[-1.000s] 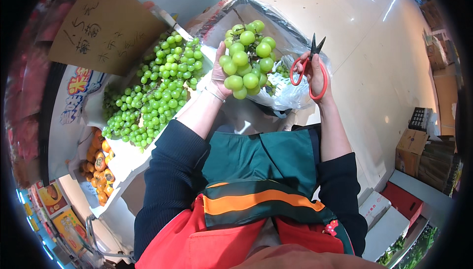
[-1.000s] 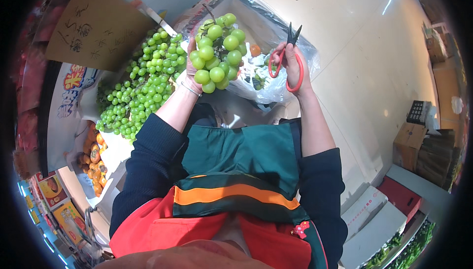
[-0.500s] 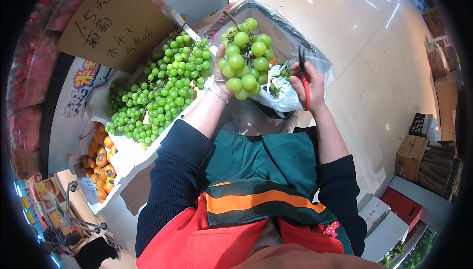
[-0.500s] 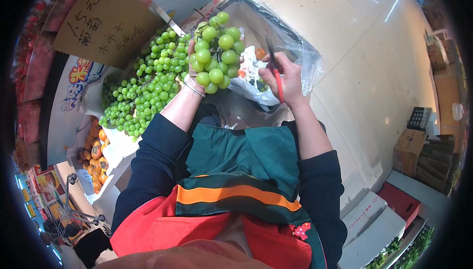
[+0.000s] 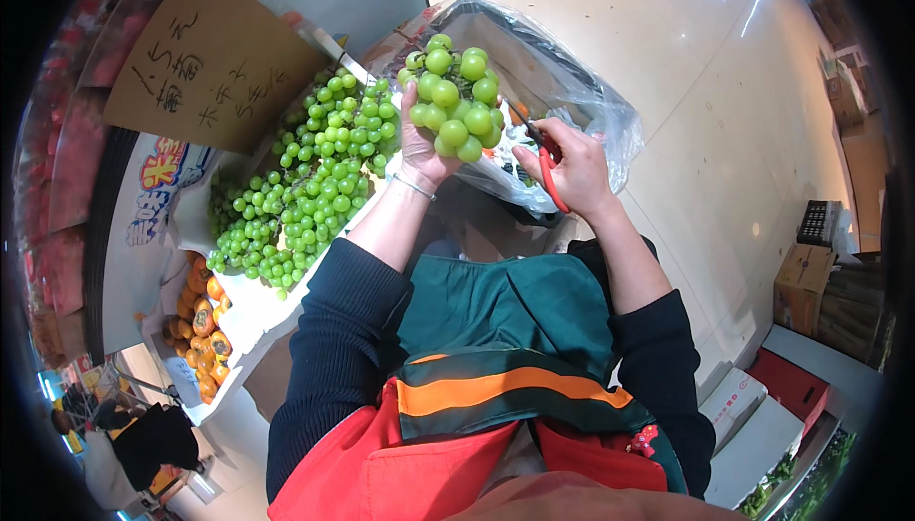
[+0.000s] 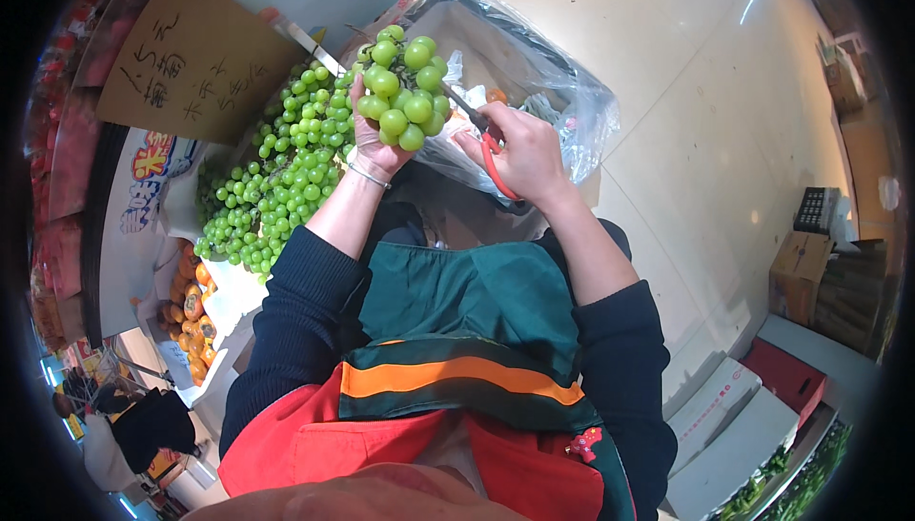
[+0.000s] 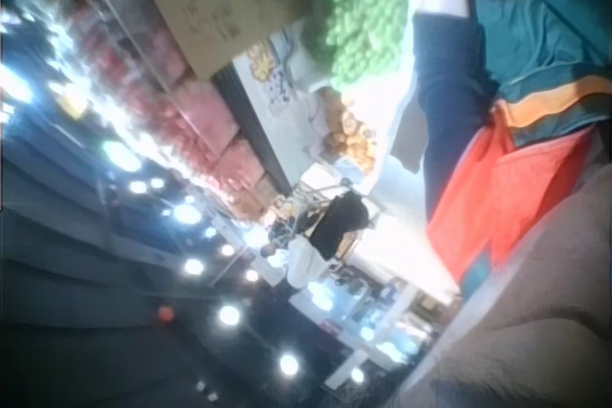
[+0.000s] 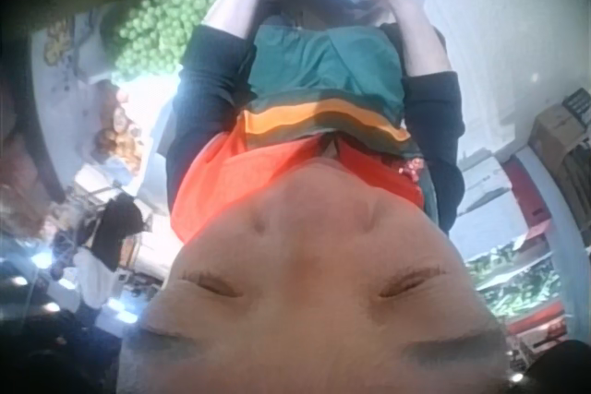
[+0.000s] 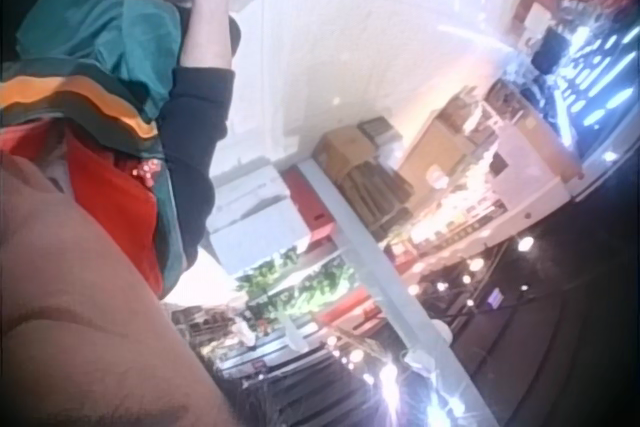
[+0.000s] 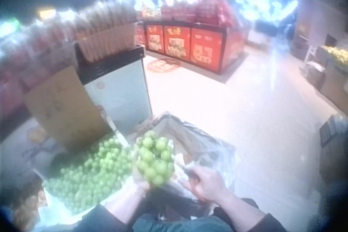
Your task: The person uses red-handled scissors to trim stems and unwanted parts from bunches of green grapes. They repeatedly pick up grape bunches from a white tray, cut the stems, and place the trimmed bunches back into the tray.
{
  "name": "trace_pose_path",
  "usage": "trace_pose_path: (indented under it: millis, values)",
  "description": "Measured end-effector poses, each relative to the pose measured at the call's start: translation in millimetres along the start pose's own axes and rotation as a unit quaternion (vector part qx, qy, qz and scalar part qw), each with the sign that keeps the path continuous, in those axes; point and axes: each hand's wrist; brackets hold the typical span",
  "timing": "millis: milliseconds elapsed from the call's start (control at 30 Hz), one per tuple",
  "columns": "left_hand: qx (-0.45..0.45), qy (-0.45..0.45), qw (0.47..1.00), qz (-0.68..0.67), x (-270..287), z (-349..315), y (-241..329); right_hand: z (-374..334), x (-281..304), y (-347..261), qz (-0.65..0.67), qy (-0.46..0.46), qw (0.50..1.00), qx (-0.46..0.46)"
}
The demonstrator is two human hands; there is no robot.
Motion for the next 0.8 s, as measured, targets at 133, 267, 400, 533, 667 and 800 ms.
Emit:
trace_pose_path:
  millis: [133,267,400,533,667,800]
  values:
    - [-0.022,0.033,0.994,0.103,4,-4,-2,1,3,-2,-0.033,-0.008,0.999,0.008]
    - [-0.051,0.031,0.979,0.196,8,-6,-6,1,9,-3,-0.049,-0.026,0.998,0.011]
    - [-0.078,0.032,0.968,0.235,8,-7,-8,1,13,-4,-0.047,-0.052,0.998,0.005]
    - [-0.078,0.018,0.965,0.25,4,-9,-9,0,15,-3,-0.053,-0.071,0.996,0.005]
    - [-0.079,0.02,0.964,0.253,-3,-9,-11,-1,16,-1,-0.06,-0.08,0.995,0.004]
    - [-0.085,0.007,0.958,0.273,-7,-8,-11,-2,15,3,-0.074,-0.072,0.995,0.013]
Point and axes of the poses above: each hand's wrist, its own z-axis towards the middle knuckle, its own x-axis out of the back of the hand, y = z × x, and after that the axes turned 5 degrees about x, right-handed
